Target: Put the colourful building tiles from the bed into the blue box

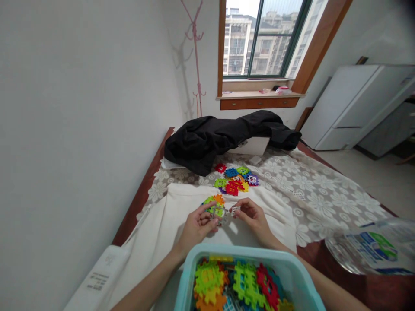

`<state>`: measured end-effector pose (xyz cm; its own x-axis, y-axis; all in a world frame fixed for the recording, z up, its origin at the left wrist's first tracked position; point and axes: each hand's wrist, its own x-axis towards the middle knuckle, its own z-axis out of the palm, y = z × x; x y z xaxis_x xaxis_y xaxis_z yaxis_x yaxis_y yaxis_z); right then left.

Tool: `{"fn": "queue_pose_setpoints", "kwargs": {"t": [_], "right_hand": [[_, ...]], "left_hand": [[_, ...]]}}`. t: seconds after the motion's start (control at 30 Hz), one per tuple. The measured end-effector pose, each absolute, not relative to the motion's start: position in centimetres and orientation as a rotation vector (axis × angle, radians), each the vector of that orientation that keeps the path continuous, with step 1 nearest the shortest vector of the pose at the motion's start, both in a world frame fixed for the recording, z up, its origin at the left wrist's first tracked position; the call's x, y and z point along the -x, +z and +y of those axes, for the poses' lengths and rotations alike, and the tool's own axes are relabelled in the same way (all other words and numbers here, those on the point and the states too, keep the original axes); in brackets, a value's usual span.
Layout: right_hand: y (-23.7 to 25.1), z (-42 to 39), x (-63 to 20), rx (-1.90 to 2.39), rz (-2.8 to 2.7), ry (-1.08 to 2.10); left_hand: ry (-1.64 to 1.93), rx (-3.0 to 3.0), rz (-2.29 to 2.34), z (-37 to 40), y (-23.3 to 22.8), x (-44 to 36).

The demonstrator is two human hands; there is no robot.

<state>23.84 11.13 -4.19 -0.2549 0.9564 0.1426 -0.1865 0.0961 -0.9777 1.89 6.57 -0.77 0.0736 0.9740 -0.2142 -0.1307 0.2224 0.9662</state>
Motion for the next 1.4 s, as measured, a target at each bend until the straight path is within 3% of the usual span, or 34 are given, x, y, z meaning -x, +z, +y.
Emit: {"fn": "queue_pose_setpoints", "kwargs": {"t": [0.2, 0.7, 0.97, 1.4], "right_hand": [[-4.3, 10.3, -23.7, 0.785, -1.439, 1.383], [-3.2, 11.0, -23.4, 0.810, -1.074, 1.889], [-4.0, 11.4, -23.7, 0.880, -1.208, 1.580], [-5.0, 11.2, -23.6, 0.818, -1.448, 1.415]], "left_hand": [[1.037, -1.004, 1.083, 6.2, -1.5, -2.0], [0.920, -1.075, 1.095, 6.0, -0.7, -1.8], [0.956, -1.252, 1.375, 6.1, -1.3, -1.9], [1.006, -1.121, 1.243, 6.5, -2.3, -1.6]]}}
